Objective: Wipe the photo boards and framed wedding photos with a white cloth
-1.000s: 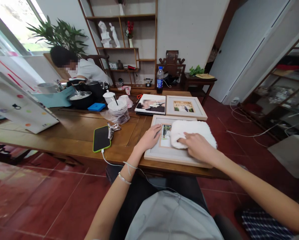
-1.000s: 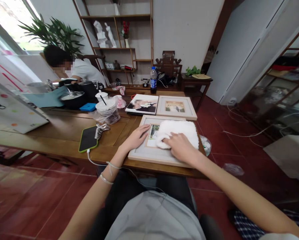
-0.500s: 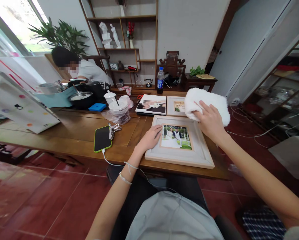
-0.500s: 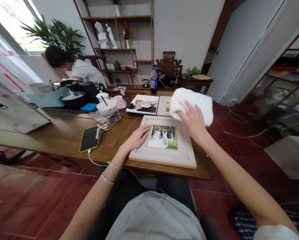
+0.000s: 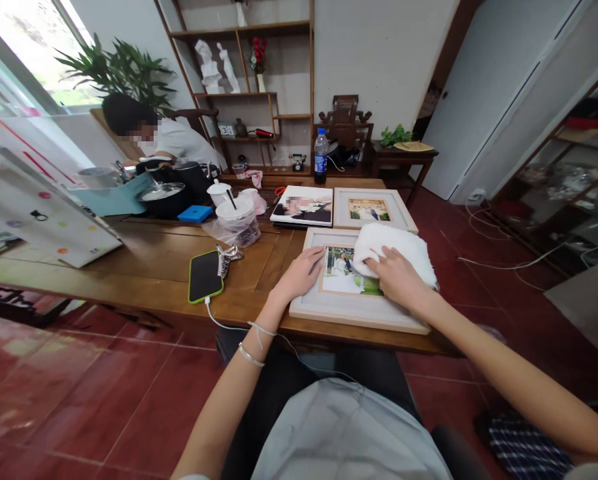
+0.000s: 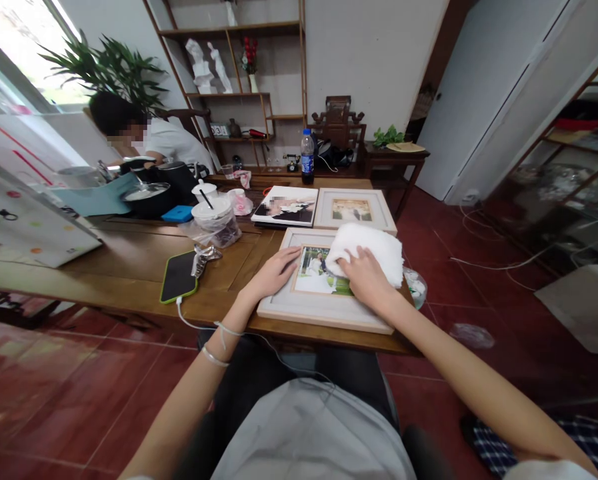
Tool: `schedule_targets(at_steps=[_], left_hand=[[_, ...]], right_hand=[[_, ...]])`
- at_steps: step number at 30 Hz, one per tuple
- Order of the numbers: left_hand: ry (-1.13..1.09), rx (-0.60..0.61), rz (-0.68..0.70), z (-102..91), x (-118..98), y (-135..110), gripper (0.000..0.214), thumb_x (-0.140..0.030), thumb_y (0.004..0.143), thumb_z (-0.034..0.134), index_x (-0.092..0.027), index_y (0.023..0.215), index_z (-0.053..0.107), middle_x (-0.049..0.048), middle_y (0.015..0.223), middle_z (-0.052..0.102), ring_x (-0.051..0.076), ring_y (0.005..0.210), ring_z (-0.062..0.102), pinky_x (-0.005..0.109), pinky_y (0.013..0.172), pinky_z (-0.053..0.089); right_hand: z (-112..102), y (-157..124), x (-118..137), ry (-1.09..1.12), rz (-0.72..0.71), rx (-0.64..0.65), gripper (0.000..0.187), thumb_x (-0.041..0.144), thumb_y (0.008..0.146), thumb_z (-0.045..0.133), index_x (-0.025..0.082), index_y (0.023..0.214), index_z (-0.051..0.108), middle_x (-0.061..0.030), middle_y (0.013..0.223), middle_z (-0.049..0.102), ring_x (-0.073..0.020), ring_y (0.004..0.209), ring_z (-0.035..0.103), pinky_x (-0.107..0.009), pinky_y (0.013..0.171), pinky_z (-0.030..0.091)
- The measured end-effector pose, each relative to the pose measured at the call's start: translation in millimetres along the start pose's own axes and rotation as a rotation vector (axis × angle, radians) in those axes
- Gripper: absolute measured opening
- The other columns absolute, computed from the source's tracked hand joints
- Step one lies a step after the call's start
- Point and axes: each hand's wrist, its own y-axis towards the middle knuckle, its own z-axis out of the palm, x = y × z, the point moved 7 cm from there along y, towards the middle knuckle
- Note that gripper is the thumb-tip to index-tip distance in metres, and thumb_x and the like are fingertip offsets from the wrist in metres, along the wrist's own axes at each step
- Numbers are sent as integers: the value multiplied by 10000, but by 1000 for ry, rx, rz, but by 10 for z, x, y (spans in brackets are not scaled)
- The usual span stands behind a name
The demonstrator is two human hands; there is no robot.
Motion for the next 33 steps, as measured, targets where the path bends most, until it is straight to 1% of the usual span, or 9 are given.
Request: schedule_targets(at_steps=[3,6,9,11,16,21,27,30,33], left_hand=[[-10,-4,2,-4,-8,1,380,-244,916,400,-145,1264,518,117,1346,505,221,1267,440,414,1090,339],[-15,-11,6,-6,-10,4,376,-240,914,402,-164,1263,519,106,1342,511,221,1260,449,426,1083,347],[-6,-6,6,-3,-11,6,371,-239,914,402,-159,1255,526,109,1337,515,219,1255,455,419,1081,350],[2,0,2,-1,-12,6,376,-243,915,399,-136,1253,527,122,1337,512,220,1257,451,409,1083,347],[-1,-4,-1,-4,-11,-2,382,-250,918,393,-140,1262,519,124,1342,508,221,1260,447,414,1084,343],[-10,-10,17,5,5,-10,385,-253,920,394,-163,1278,506,109,1350,504,215,1267,440,428,1085,338],[1,5,2,2,12,-6,396,-261,924,390,-125,1277,506,127,1355,494,216,1273,431,403,1095,329],[-4,10,-3,-1,5,-3,395,-263,923,394,-120,1271,512,130,1354,495,215,1275,431,393,1097,326],[-12,4,-6,-1,8,-3,390,-261,918,404,-135,1271,513,127,1350,500,215,1274,433,405,1093,330]], right_hand=[[-157,-183,174,36,-19,103,470,11,698,416,124,1128,569,-181,1070,629,-288,950,555,-351,763,385],[-338,-389,321,137,-66,234,469,33,696,417,177,1119,558,-126,870,662,-250,759,594,-316,620,350],[-507,-532,444,217,-140,264,493,59,682,425,220,1134,537,-90,847,667,-229,687,588,-311,595,312],[-536,-566,478,242,-148,262,507,77,672,431,234,1145,528,-86,862,668,-233,693,587,-312,591,298],[-376,-443,388,247,-73,220,555,102,668,441,237,1204,490,-83,897,662,-237,731,596,-304,597,297],[-169,-138,86,254,-17,158,560,99,697,417,239,1237,465,-85,963,639,-241,799,587,-297,630,336],[-38,265,-346,174,85,-51,581,52,708,387,162,1278,428,-144,1077,591,-270,895,553,-327,721,376],[37,388,-338,126,61,-71,581,32,701,397,123,1274,436,-160,1076,583,-294,993,521,-367,837,361],[75,399,-179,97,1,-19,570,31,693,419,100,1258,462,-163,1010,606,-324,1086,466,-407,913,318]])
